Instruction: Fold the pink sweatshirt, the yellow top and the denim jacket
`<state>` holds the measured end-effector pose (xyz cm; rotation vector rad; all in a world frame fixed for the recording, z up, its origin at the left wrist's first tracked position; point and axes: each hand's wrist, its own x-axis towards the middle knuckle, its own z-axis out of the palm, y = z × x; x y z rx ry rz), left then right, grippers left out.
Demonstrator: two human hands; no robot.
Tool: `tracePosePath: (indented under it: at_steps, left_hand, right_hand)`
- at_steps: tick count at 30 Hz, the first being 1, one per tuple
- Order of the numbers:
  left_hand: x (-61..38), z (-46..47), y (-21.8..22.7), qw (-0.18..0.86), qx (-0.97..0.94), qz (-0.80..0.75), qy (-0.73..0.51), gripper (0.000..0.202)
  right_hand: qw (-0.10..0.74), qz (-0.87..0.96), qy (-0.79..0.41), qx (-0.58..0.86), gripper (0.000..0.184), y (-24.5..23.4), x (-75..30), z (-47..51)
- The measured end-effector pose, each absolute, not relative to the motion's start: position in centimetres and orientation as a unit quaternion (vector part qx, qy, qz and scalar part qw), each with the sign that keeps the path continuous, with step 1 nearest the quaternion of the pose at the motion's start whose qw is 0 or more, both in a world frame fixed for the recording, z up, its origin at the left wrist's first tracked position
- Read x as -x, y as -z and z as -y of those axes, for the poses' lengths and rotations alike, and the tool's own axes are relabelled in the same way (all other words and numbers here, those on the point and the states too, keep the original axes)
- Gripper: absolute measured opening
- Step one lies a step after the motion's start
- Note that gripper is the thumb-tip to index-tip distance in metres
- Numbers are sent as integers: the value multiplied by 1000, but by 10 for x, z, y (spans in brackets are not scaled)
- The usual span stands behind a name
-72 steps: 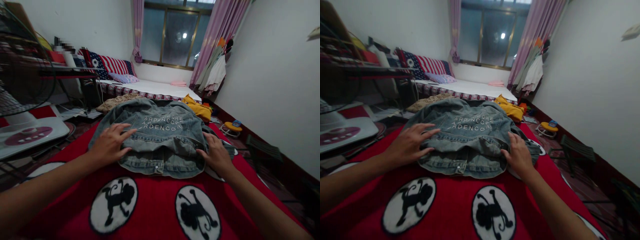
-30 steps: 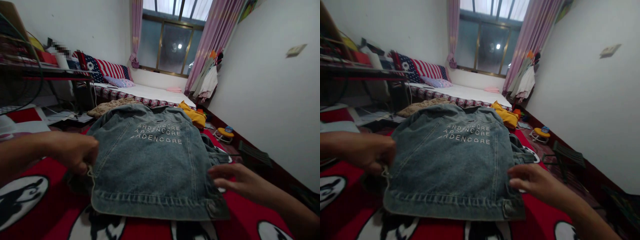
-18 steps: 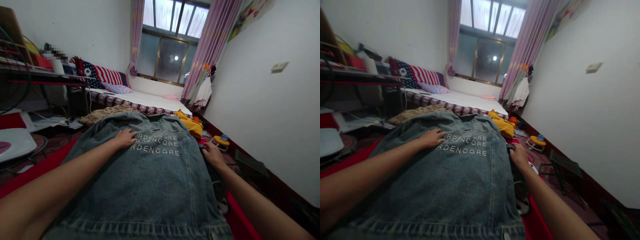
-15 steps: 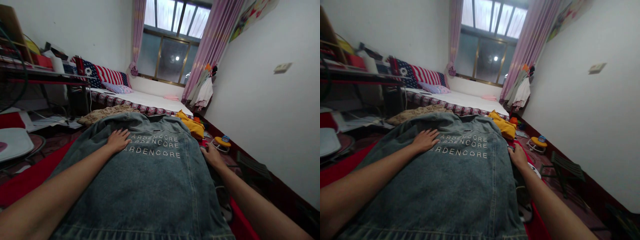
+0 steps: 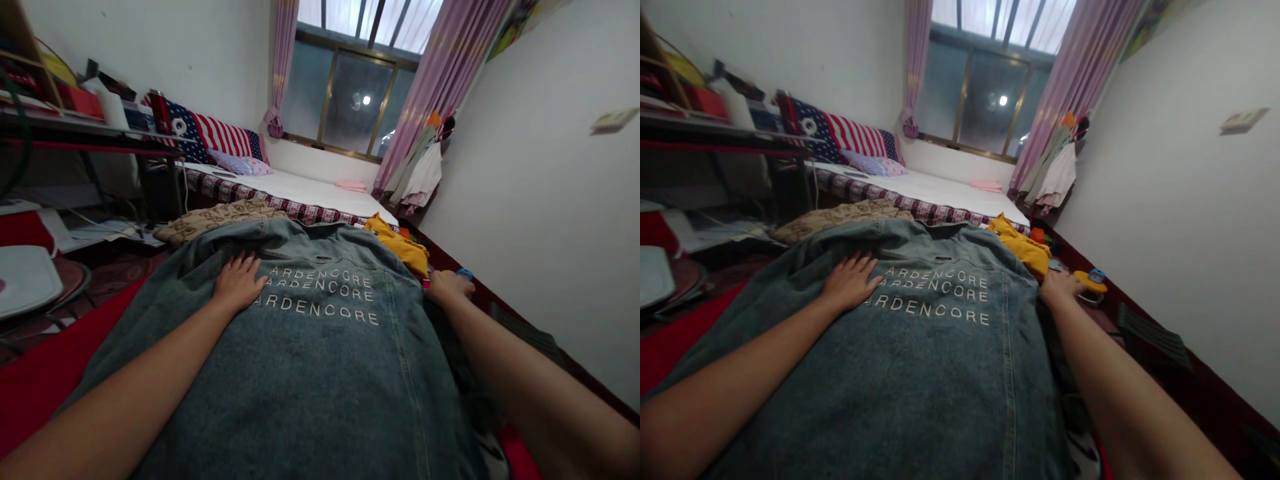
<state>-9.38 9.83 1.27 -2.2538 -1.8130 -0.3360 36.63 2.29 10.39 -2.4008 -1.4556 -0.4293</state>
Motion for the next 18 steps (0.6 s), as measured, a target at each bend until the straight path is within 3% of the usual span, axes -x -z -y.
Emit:
tracePosePath:
  at_steps: [2,6,11,18]
  left_hand:
    - [94,-98,-12,110,771,616,119,65]
    - [94,-96,-14,108,770,616,126,63]
    - [93,-93,-14,116,769,616,127,61]
    - [85,-86,-48,114,797,589,66,42]
  right_hand:
    - [129,519,140,833,35,-108,-325,-42]
    - [184,611,127,759,53,-75,-240,-65]
    - [130,650,3,749,57,-20,-207,-71]
    - [150,651,9,744,59,-13,-218,-72]
